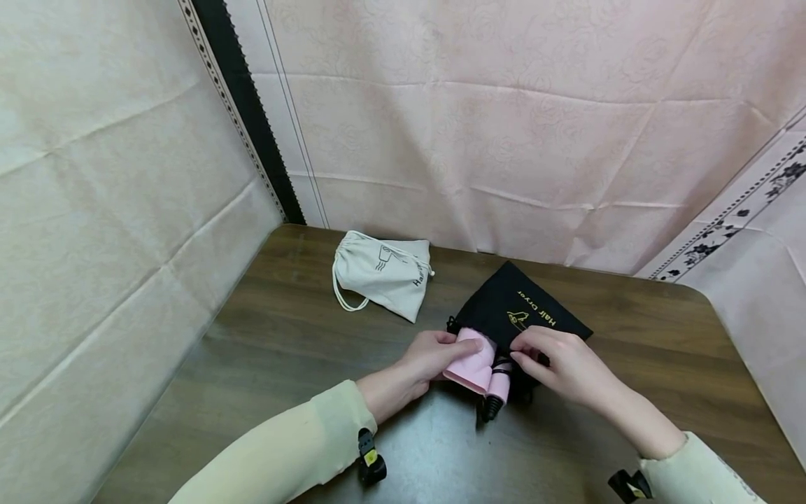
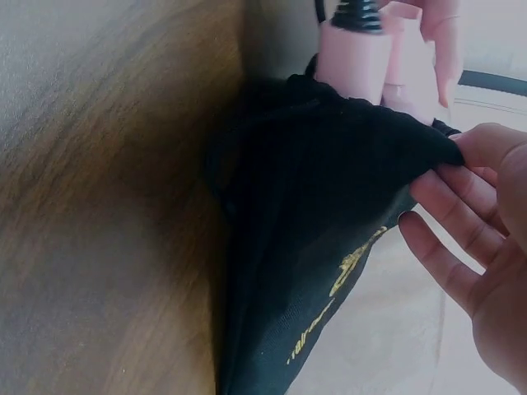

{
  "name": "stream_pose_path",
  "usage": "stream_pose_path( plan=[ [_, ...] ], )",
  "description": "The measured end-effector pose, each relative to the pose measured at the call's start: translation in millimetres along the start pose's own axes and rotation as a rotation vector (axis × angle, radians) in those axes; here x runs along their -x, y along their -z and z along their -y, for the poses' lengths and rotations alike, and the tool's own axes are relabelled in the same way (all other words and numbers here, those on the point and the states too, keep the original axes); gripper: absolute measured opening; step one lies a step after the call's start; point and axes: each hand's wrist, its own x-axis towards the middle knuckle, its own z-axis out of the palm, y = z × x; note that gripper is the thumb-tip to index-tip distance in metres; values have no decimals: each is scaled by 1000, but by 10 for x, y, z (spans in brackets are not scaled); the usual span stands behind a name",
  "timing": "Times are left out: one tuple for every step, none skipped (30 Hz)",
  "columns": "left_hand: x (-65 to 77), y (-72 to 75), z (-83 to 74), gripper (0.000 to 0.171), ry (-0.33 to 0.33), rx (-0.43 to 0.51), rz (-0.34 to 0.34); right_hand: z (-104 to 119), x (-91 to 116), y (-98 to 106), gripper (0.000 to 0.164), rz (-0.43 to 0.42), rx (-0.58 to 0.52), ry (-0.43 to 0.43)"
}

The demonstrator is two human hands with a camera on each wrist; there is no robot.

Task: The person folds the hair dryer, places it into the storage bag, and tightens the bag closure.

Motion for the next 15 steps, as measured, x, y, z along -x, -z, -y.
stream_pose_path(
  plan=[
    [-4, -3, 9, 67, -13, -20, -14, -4, 0, -2, 15, -1, 2, -2],
    [-11, -7, 19, 66, -24, -38, -25, -10, 1, -4, 16, -3, 5, -3],
    [-14, -10, 29, 64, -36, -58, -37, -18, 2, -6, 16, -6, 7, -4],
    [-16, -14, 39, 63, -47, -76, -47, -25, 3, -9, 16, -8, 7, -6],
    [-16, -15, 45, 61, -56, -93, -52, -33, 3, -13, 16, -10, 8, -8],
    [-19, -16, 48, 61, -63, -102, -53, -39, 3, -14, 16, -11, 9, -10],
    [-17, -15, 49, 62, -63, -93, -41, -46, 2, -15, 16, -13, 10, -11],
    [-12, -13, 43, 62, -62, -75, -24, -51, 1, -14, 16, -14, 12, -12],
    [-2, -7, 38, 62, -60, -62, -8, -56, -2, -12, 15, -16, 12, -14],
    [7, 3, 32, 61, -60, -49, 12, -61, -4, -9, 15, -19, 10, -15],
    [17, 16, 26, 60, -57, -37, 31, -66, -7, -6, 15, -22, 11, -16],
    [33, 32, 19, 59, -55, -30, 46, -72, -10, -2, 14, -25, 12, -18],
    [44, 51, 15, 58, -53, -24, 63, -77, -12, 3, 15, -30, 11, -19],
    [58, 74, 12, 57, -59, -38, 71, -83, -13, 9, 15, -35, 10, -23],
    [69, 100, 13, 57, -64, -53, 77, -88, -14, 14, 15, -39, 9, -25]
  ],
)
